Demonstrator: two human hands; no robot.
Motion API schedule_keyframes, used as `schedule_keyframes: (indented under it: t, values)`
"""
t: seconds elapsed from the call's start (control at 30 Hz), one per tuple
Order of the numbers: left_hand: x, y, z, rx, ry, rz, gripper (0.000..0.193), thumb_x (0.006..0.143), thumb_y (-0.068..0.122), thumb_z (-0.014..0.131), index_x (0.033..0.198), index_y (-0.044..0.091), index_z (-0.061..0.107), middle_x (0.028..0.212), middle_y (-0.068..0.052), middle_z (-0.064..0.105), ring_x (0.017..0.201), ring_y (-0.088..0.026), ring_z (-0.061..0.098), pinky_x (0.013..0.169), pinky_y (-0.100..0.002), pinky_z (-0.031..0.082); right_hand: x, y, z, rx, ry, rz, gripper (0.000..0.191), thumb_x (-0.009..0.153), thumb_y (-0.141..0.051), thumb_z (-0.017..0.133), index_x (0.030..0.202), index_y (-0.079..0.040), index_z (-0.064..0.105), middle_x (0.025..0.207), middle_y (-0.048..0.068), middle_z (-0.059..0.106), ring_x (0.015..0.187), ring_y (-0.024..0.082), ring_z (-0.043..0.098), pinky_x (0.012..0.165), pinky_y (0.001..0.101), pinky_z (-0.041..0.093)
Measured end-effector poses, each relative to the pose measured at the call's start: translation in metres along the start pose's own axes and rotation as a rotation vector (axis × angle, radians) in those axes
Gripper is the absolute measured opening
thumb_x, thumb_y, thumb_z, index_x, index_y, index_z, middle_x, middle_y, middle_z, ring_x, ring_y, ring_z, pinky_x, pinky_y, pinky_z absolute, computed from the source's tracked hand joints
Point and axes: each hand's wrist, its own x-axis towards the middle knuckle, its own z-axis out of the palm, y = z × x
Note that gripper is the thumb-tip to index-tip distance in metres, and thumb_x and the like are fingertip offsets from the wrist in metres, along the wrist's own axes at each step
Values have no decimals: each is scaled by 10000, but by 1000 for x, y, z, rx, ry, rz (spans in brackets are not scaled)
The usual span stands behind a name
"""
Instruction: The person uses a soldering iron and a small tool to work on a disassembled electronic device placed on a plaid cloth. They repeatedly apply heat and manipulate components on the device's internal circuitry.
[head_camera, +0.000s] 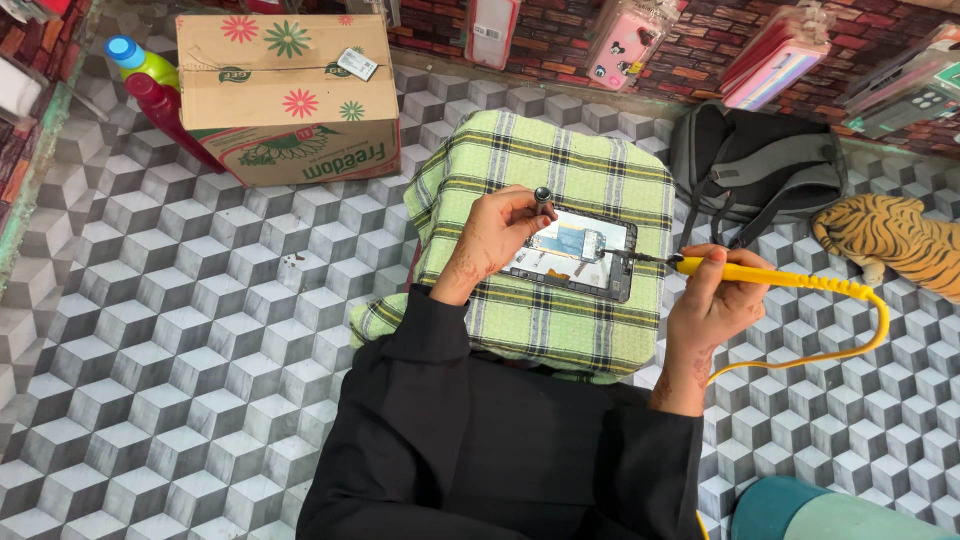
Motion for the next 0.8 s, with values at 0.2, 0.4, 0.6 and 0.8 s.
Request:
schedule_keyframes:
  t: [0.2, 0.4, 0.6, 0.8]
  values:
    - [-1, 2, 0, 6, 1, -10, 62, 922, -34, 721, 967, -74, 703, 1019, -32, 674, 968, -113, 724, 860, -261, 597, 1, -3, 1, -30, 47, 7, 169, 1200, -148, 560, 1138, -14, 476, 943, 134, 750, 629, 84, 571, 606, 190, 441]
    - [0, 1, 1, -16, 1, 0, 63, 921, -46, 719, 976, -73, 705, 1020, -37, 680, 963, -113, 720, 861, -261, 595, 1, -1, 4, -40, 184, 91, 223, 1204, -218, 562, 1161, -15, 483, 908, 114, 730, 594, 73, 546, 558, 194, 413]
    - [-1, 1, 2, -11, 7, 5, 72, 920, -47, 718, 989, -65, 714, 1017, -37, 674, 953, -112, 718, 852, -259, 593, 5, 5, 3, 98, 194, 111, 208, 1187, -197, 574, 1154, -23, 465, 920, 119, 733, 625, 79, 512, 544, 196, 390]
    - [-4, 8, 3, 73, 27, -25, 106, 921, -1, 736, 1024, -27, 741, 945, -42, 747, 899, -94, 715, 796, -246, 568, -1, -3, 9, -23, 63, 65, 157, 1185, -127, 572, 1134, -9, 481, 957, 131, 753, 689, 98, 593, 608, 190, 455]
